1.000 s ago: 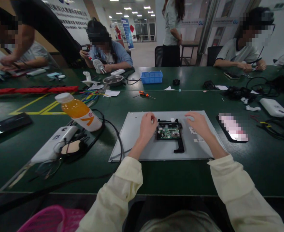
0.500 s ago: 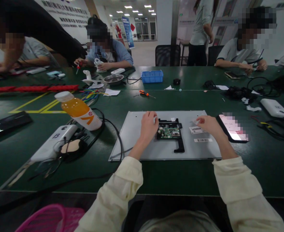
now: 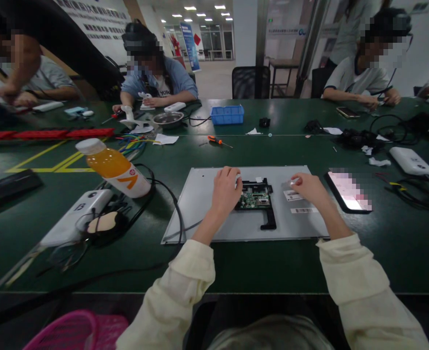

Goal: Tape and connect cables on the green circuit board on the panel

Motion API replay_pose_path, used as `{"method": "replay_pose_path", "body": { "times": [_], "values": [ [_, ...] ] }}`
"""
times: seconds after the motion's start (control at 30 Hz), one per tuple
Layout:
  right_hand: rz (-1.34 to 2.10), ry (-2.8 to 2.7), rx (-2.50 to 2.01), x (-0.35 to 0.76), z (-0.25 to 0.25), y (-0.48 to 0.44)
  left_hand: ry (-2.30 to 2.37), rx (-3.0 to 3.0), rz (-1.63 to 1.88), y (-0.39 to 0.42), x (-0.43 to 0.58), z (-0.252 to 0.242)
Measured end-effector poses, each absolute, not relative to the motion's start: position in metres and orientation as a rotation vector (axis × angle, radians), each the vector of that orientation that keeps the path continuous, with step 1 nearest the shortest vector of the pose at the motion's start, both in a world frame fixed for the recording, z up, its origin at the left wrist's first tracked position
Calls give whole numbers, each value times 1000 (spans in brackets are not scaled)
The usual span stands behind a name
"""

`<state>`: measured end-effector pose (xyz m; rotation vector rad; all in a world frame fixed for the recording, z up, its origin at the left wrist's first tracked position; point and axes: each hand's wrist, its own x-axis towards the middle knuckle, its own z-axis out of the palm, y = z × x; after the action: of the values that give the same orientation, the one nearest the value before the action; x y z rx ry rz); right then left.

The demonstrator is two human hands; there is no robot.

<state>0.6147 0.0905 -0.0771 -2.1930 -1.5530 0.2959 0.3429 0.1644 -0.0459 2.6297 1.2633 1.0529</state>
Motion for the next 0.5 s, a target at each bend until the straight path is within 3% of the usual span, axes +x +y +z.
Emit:
{"method": "replay_pose_path", "body": {
  "times": [0.5],
  "values": [
    [147, -1551, -2009, 606, -72, 96, 1191, 2683, 1056, 147, 347, -32]
  ]
}}
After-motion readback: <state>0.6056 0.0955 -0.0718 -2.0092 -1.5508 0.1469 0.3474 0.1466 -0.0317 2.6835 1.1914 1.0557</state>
